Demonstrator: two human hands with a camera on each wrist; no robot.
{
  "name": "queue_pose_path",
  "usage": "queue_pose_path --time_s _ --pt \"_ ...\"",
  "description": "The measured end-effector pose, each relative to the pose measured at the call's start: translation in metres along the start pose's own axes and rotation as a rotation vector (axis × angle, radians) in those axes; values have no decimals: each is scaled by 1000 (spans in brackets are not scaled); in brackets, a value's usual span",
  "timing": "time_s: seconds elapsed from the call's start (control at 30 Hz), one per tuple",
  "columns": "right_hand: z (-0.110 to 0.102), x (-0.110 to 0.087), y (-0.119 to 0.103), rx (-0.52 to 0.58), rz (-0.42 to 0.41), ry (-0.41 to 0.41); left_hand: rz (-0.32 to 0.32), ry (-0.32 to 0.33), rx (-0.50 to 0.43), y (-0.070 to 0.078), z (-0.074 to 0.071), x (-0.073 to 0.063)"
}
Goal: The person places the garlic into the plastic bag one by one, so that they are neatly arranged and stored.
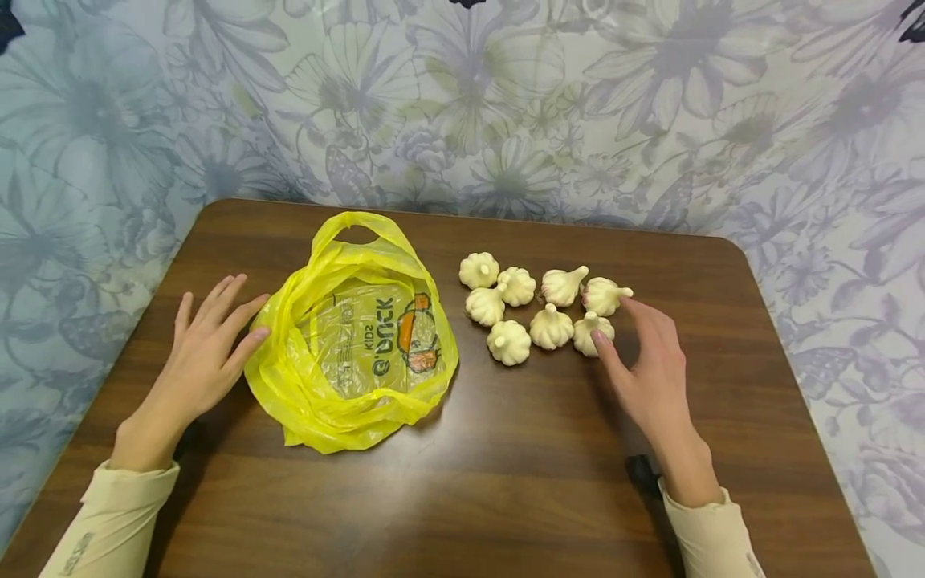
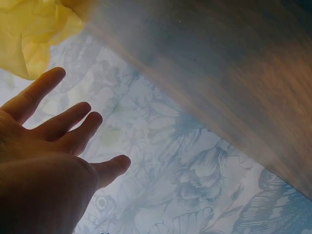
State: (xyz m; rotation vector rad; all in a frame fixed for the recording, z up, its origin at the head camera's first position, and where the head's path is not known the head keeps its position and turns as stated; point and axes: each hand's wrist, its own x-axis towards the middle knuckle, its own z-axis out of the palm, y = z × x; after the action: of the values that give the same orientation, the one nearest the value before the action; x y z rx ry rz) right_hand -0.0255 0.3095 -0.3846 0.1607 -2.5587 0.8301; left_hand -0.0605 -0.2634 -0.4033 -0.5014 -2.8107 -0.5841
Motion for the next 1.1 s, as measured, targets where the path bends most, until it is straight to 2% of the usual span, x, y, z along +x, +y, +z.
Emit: queue_pose_path --time_s 0.2,0.33,0.47,0.67,0.83,1.1 --pt "-5 13 0 -23 -46 43 -3 -3 -4 2 3 -2" --pt "-4 18 2 -40 -83 33 -3 0 -13 3 6 -5" --pt "3 14 4 -56 -54 30 11 9 -32 2 7 -6" --pt "16 6 7 -5 -64 87 32 47 -51 -2 5 -3" --pt "22 10 10 28 -71 97 9 58 -55 -2 2 -8" --pt "23 13 9 73 -63 124 21 58 -59 -4 3 -2"
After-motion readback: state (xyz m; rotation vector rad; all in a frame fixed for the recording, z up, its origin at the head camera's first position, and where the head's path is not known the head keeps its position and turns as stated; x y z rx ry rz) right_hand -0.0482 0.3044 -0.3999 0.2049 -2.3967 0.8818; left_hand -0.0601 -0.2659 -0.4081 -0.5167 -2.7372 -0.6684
